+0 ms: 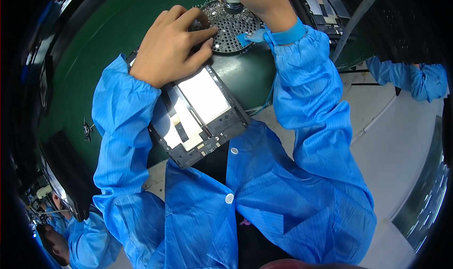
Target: Driving screws into electronic screen frames on an assembly line using an electric screwdriver.
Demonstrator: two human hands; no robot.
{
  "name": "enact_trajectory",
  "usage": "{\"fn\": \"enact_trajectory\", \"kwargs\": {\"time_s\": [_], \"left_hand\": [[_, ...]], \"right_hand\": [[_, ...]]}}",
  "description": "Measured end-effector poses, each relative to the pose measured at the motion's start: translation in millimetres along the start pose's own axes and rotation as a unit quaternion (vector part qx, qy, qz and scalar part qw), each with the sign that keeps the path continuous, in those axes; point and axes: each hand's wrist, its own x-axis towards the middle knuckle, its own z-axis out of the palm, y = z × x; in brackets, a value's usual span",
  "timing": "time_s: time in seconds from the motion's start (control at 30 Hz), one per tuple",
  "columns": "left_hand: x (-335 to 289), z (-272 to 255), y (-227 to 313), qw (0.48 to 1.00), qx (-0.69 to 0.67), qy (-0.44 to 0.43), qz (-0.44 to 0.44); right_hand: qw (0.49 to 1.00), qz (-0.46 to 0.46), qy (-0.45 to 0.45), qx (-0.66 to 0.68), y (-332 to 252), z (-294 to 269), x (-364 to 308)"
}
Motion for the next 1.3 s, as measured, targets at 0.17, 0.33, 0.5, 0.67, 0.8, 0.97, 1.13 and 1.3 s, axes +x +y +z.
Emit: {"fn": "enact_trajectory", "kwargs": {"time_s": [0.17,0.33,0.5,0.67,0.8,0.97,1.13,1.3], "left_hand": [[2,-1,3,1.000,0.004,0.021,-0.004],[4,3,2,1.000,0.000,0.024,0.002],[3,2,3,1.000,-0.005,0.024,-0.002],[2,-9,-3,0.999,-0.027,0.032,-0.010],[-21,-38,-23,0.996,-0.029,0.062,-0.052],[-105,-53,-62,0.946,-0.138,0.105,-0.273],[-162,-37,-63,0.886,-0.229,0.124,-0.385],[-158,-33,-59,0.888,-0.265,0.097,-0.362]], "right_hand": [[1.000,-0.029,-0.004,-0.003,1,-2,-1],[0.999,-0.046,0.003,-0.014,4,-2,-3],[0.999,-0.037,-0.004,-0.005,2,-2,-5],[0.999,-0.054,0.000,-0.006,5,1,-3],[0.999,-0.028,-0.014,0.005,10,3,-4],[0.998,0.021,-0.048,0.028,24,7,-4],[0.998,0.054,-0.021,0.027,29,16,-8],[1.000,0.015,-0.020,0.005,28,19,-9]]}}
